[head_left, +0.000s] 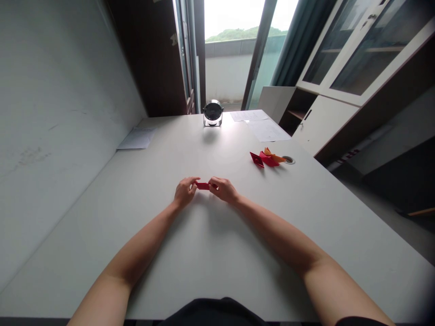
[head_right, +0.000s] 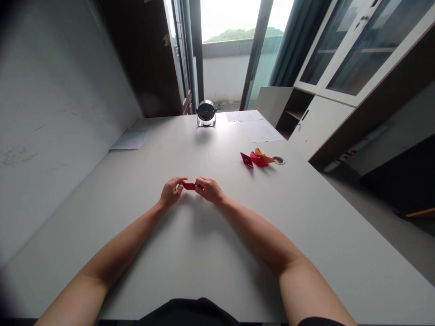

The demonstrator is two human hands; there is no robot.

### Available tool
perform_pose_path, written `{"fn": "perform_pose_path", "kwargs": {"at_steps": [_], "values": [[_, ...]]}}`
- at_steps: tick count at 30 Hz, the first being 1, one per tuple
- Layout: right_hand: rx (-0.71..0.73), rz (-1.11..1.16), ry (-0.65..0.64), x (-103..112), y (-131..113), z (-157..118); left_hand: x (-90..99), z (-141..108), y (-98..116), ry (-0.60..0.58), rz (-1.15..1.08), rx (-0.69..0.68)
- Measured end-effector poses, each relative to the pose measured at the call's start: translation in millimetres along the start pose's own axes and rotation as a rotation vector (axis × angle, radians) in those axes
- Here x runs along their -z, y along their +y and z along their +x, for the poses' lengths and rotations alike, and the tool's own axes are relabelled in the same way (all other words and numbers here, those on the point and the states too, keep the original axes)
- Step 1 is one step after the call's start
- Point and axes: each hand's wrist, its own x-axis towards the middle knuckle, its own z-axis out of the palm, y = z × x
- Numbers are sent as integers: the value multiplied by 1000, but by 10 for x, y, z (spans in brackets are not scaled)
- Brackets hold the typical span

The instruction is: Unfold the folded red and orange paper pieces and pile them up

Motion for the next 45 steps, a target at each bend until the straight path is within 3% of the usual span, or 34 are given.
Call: {"fn": "perform_pose_path", "kwargs": {"at_steps": [4,13,20,28,35,45], "values": [[-6,-18,14,9,-4,-1,-17,-4,11,-56,108,-119],[-55,-44,45,17,-17,10,0,-5,-47,-4,142,-157],[10,-218,-85,8,20,8,20,-33,39,22,266,-269],[147,-290,-133,53,0,23,-24,-18,-14,-47,323,-294],[104,-303,-175,56,-13,32,4,-29,14,-92,352,-284],[44,-391,-225,27,-46,62,57,-11,22,-54,362,-253]]}}
